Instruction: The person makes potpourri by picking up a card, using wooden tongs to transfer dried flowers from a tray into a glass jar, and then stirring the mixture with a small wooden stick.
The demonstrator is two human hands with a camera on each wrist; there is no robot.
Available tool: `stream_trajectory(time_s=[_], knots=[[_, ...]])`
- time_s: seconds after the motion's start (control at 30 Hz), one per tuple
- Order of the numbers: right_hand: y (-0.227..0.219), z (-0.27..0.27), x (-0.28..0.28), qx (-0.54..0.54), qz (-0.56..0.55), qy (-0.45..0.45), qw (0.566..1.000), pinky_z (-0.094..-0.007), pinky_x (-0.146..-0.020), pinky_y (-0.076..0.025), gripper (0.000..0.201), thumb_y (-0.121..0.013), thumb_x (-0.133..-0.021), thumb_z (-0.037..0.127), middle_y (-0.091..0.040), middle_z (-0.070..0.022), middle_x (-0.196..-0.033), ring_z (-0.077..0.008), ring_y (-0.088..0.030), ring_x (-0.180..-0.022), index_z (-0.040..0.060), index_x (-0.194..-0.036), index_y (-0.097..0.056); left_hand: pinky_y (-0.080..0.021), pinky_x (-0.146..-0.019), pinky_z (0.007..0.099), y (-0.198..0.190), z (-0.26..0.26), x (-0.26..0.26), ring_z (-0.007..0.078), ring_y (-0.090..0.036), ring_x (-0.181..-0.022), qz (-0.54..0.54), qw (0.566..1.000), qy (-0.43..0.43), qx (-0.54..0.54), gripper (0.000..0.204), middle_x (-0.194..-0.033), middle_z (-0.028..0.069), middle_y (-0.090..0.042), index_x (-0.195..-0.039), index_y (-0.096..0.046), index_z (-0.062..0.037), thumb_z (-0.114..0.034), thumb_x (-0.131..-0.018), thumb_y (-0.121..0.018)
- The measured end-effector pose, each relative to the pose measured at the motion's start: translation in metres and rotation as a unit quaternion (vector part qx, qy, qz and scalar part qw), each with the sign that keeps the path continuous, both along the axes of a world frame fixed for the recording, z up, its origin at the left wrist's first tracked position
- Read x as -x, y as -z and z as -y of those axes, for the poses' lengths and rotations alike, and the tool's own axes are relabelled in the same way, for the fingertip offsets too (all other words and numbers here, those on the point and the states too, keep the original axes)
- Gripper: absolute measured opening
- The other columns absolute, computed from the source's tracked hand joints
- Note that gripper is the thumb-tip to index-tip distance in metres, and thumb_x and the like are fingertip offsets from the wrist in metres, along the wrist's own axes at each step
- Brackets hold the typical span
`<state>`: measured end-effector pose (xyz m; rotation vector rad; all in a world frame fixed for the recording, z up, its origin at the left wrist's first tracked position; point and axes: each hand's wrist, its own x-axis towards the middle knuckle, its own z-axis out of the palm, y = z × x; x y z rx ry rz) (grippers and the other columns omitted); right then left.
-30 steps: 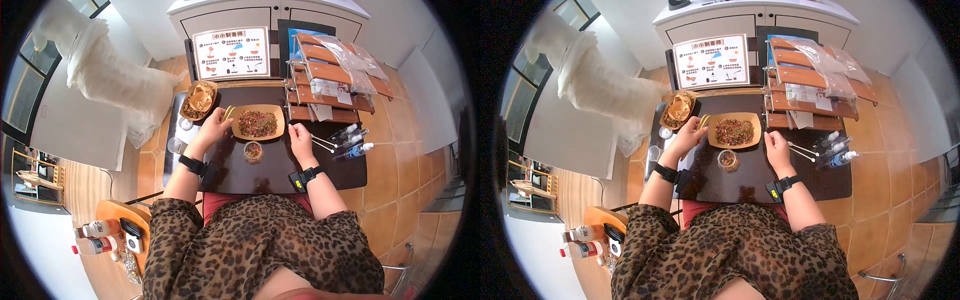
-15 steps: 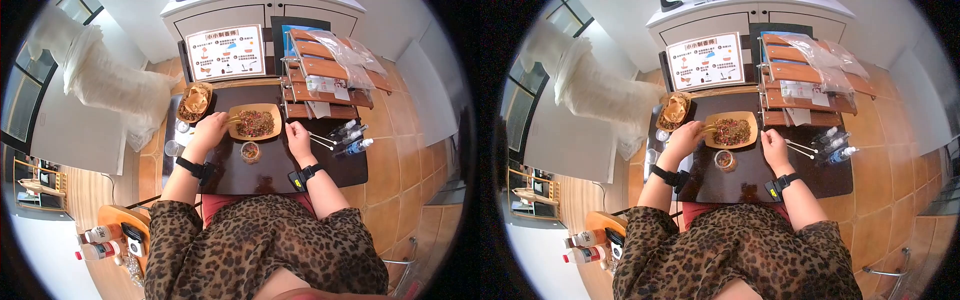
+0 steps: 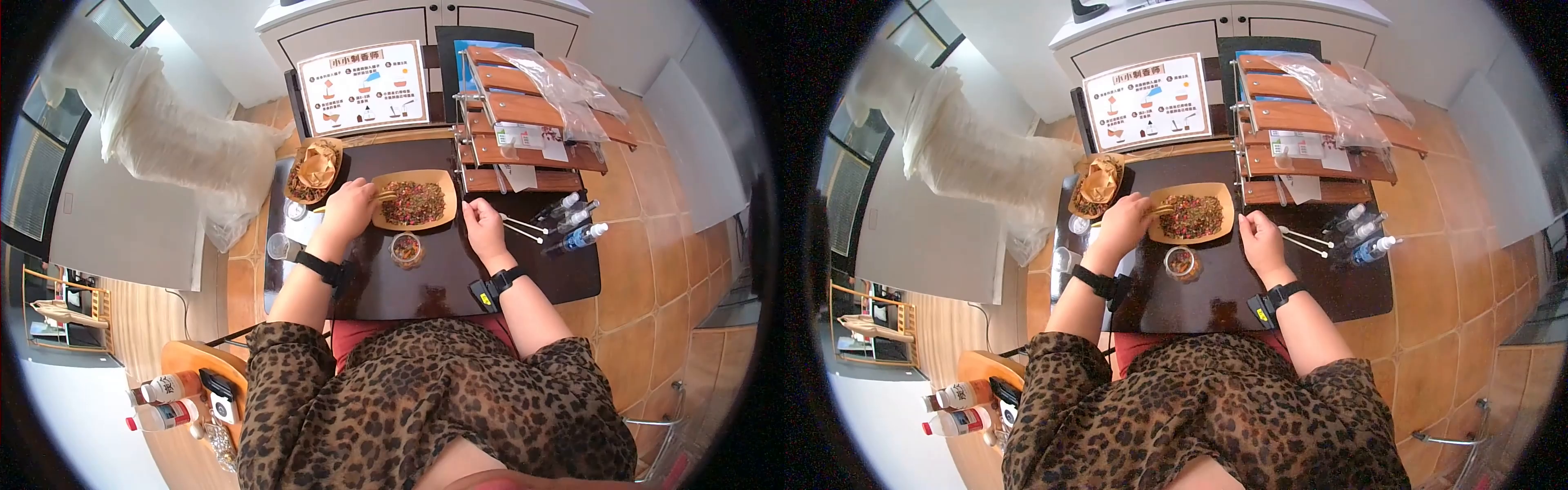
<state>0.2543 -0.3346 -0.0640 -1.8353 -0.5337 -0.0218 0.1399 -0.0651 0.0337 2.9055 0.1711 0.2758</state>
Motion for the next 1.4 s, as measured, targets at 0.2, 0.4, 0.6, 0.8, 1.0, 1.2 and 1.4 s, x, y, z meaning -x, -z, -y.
stream_trajectory(time_s=[0.2,0.4,0.6,0.8,1.0,1.2,1.4], knots=[[0.0,0.0,0.0,0.01,-0.011,0.004,1.0,-0.0344,-0.057,-0.046,0.026,-0.065,-0.098,0.02,-0.059,-0.0114,-0.064,-0.0194,-0.053,-0.056,0.001,-0.082,-0.058,-0.053,-0.081,0.0455,0.0,0.003,0.001,0.033,-0.064,-0.097,0.008,1.0,-0.005,0.006,0.019,-0.094,0.0099,-0.063,-0.1,-0.069,-0.0083,-0.024,-0.089,-0.068],[-0.002,0.001,0.001,0.019,-0.002,0.006,1.0,-0.035,-0.058,-0.046,0.026,-0.065,-0.098,0.019,-0.06,-0.0126,-0.066,-0.021,-0.056,-0.057,0.0007,-0.081,-0.058,-0.054,-0.079,0.0426,-0.011,0.002,0.011,0.0302,-0.065,-0.095,0.042,0.999,-0.015,0.029,0.015,-0.091,0.0075,-0.064,-0.094,-0.069,-0.0079,-0.021,-0.089,-0.069],[-0.005,0.0,0.002,0.013,0.014,0.008,1.0,-0.0353,-0.057,-0.046,0.026,-0.066,-0.097,0.019,-0.06,-0.0132,-0.066,-0.023,-0.056,-0.057,0.0009,-0.081,-0.057,-0.053,-0.077,0.0419,-0.045,0.011,0.03,0.031,-0.064,-0.093,0.045,0.997,0.02,0.066,0.015,-0.09,0.0083,-0.064,-0.092,-0.068,-0.0064,-0.02,-0.088,-0.069],[-0.001,-0.001,0.001,0.006,0.018,0.01,1.0,-0.0345,-0.057,-0.046,0.025,-0.066,-0.097,0.019,-0.06,-0.0132,-0.066,-0.0224,-0.056,-0.057,0.0008,-0.081,-0.058,-0.053,-0.075,0.0428,-0.056,0.019,0.053,0.0336,-0.063,-0.088,0.003,0.989,0.132,0.067,0.014,-0.089,0.0108,-0.063,-0.094,-0.068,-0.0059,-0.018,-0.088,-0.07],[-0.006,0.0,0.003,0.013,0.014,0.007,1.0,-0.0338,-0.057,-0.046,0.026,-0.065,-0.098,0.019,-0.06,-0.0125,-0.066,-0.0195,-0.055,-0.057,0.0006,-0.081,-0.058,-0.054,-0.076,0.0423,-0.05,0.024,0.06,0.0326,-0.064,-0.089,-0.03,0.985,0.164,0.052,0.013,-0.093,0.0089,-0.064,-0.094,-0.068,-0.0081,-0.018,-0.086,-0.071],[-0.009,0.0,0.004,0.019,0.012,0.004,1.0,-0.0333,-0.057,-0.045,0.026,-0.065,-0.098,0.019,-0.06,-0.0118,-0.065,-0.0184,-0.055,-0.057,0.0002,-0.081,-0.057,-0.054,-0.078,0.0431,-0.051,0.023,0.059,0.0324,-0.064,-0.093,-0.026,0.985,0.163,0.041,0.017,-0.095,0.0087,-0.064,-0.099,-0.07,-0.0085,-0.018,-0.085,-0.072],[-0.008,0.0,0.004,0.008,0.013,0.005,1.0,-0.0337,-0.057,-0.045,0.026,-0.065,-0.098,0.02,-0.059,-0.0112,-0.064,-0.019,-0.054,-0.056,0.0006,-0.082,-0.058,-0.053,-0.08,0.0428,-0.056,0.012,0.041,0.0309,-0.063,-0.094,0.033,0.995,0.082,0.041,0.019,-0.092,0.0087,-0.062,-0.101,-0.069,-0.0087,-0.018,-0.084,-0.072]])
